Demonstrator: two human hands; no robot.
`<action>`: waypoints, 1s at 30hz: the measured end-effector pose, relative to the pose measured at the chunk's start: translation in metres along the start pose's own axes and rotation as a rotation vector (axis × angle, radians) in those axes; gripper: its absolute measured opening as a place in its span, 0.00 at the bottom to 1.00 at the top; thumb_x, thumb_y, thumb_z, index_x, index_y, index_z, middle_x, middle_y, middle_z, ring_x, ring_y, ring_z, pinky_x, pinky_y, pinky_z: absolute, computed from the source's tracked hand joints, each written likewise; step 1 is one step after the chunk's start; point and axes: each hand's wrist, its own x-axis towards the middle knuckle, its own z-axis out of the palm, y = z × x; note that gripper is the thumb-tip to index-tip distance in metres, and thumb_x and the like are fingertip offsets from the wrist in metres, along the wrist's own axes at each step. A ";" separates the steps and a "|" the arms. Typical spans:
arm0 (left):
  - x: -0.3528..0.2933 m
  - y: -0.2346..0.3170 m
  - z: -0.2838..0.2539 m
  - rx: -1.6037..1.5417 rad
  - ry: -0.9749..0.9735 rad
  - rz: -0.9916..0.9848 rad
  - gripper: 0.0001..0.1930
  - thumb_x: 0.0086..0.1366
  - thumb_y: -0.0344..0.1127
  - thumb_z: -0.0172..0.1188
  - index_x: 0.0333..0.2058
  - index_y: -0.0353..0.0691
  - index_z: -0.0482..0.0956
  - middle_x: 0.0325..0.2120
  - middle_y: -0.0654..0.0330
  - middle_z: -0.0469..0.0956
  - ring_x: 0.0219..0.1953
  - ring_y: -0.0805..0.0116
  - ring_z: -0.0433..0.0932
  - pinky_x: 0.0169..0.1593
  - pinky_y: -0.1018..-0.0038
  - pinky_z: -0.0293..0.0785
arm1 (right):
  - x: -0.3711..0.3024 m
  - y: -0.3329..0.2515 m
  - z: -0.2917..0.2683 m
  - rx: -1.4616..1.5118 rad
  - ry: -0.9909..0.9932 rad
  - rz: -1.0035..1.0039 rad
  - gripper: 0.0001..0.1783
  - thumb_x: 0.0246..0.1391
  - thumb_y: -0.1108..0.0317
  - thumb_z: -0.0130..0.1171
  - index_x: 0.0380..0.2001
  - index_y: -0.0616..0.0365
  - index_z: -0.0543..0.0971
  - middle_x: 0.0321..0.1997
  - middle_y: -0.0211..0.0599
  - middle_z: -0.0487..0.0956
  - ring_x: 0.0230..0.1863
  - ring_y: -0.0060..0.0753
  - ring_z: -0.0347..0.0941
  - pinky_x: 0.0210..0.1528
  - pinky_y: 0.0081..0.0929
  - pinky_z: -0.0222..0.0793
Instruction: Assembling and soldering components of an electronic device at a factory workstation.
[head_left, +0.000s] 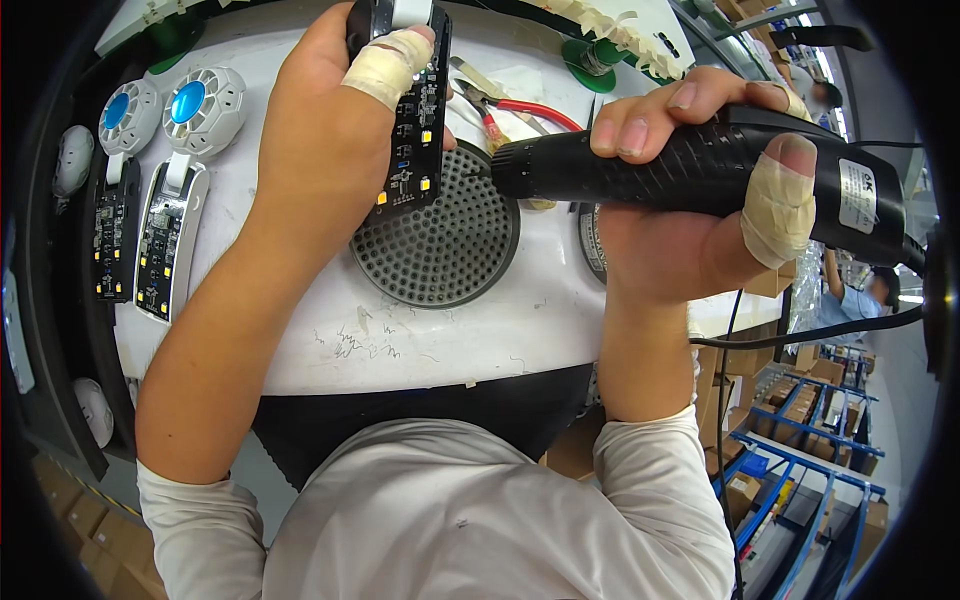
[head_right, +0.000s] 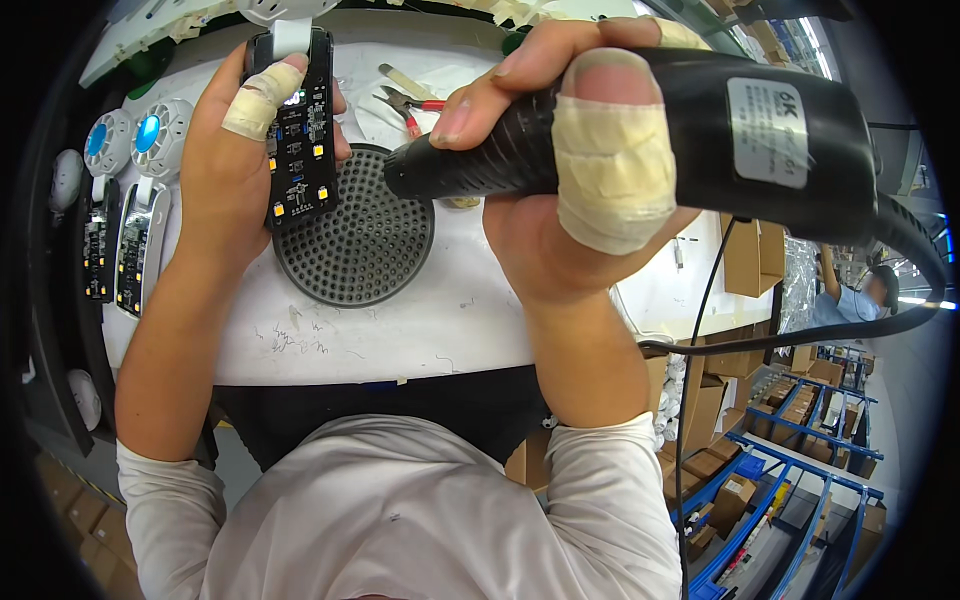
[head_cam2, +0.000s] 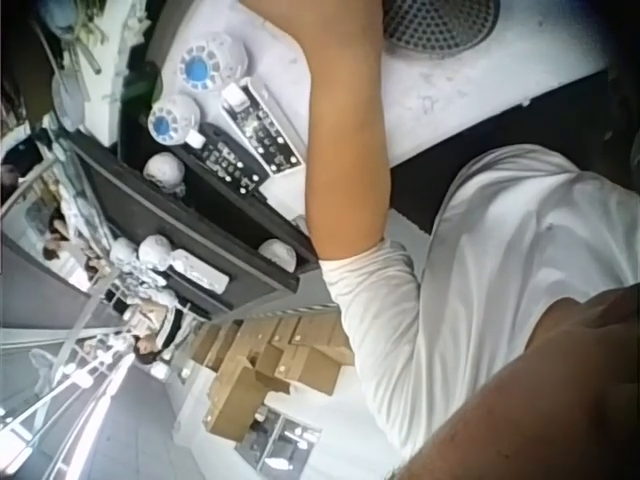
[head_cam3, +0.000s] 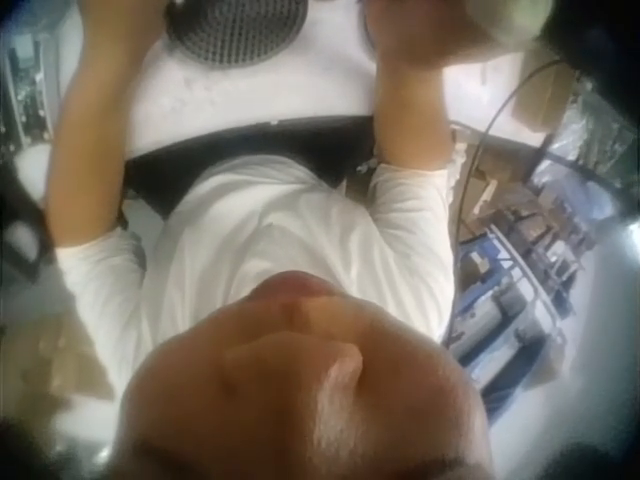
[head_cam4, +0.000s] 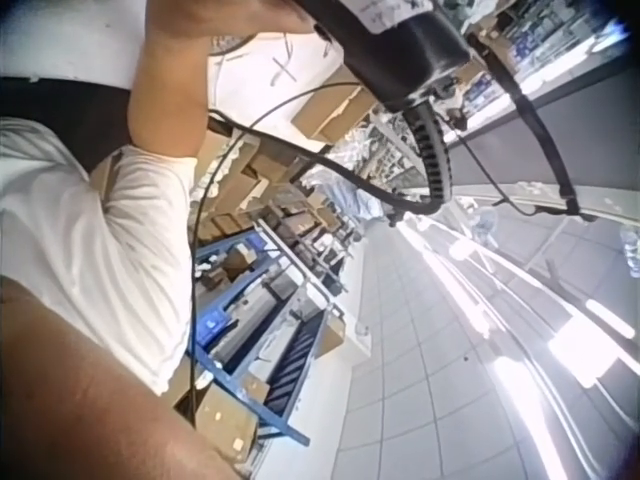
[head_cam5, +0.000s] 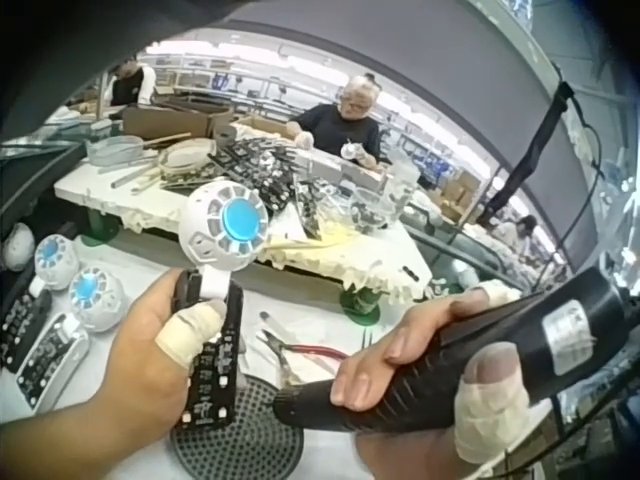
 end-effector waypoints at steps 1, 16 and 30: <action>-0.001 0.000 0.000 0.003 -0.001 0.000 0.12 0.66 0.39 0.52 0.41 0.36 0.71 0.28 0.57 0.76 0.24 0.70 0.77 0.29 0.75 0.75 | -0.001 -0.006 0.005 -0.186 0.021 0.007 0.22 0.62 0.48 0.45 0.47 0.54 0.70 0.35 0.43 0.74 0.27 0.37 0.74 0.30 0.39 0.73; 0.000 -0.007 -0.001 -0.048 -0.090 0.042 0.21 0.58 0.30 0.56 0.50 0.35 0.63 0.34 0.54 0.75 0.29 0.69 0.78 0.34 0.74 0.77 | 0.003 -0.016 -0.002 -0.070 0.024 -0.001 0.22 0.58 0.48 0.50 0.45 0.54 0.72 0.36 0.40 0.74 0.28 0.34 0.74 0.30 0.35 0.71; -0.014 0.004 0.012 -0.117 -0.321 -0.311 0.26 0.57 0.23 0.51 0.56 0.34 0.61 0.36 0.54 0.73 0.29 0.68 0.77 0.33 0.71 0.76 | 0.006 -0.063 -0.025 0.071 0.044 -0.193 0.29 0.51 0.45 0.60 0.41 0.60 0.71 0.36 0.37 0.66 0.30 0.29 0.69 0.35 0.30 0.67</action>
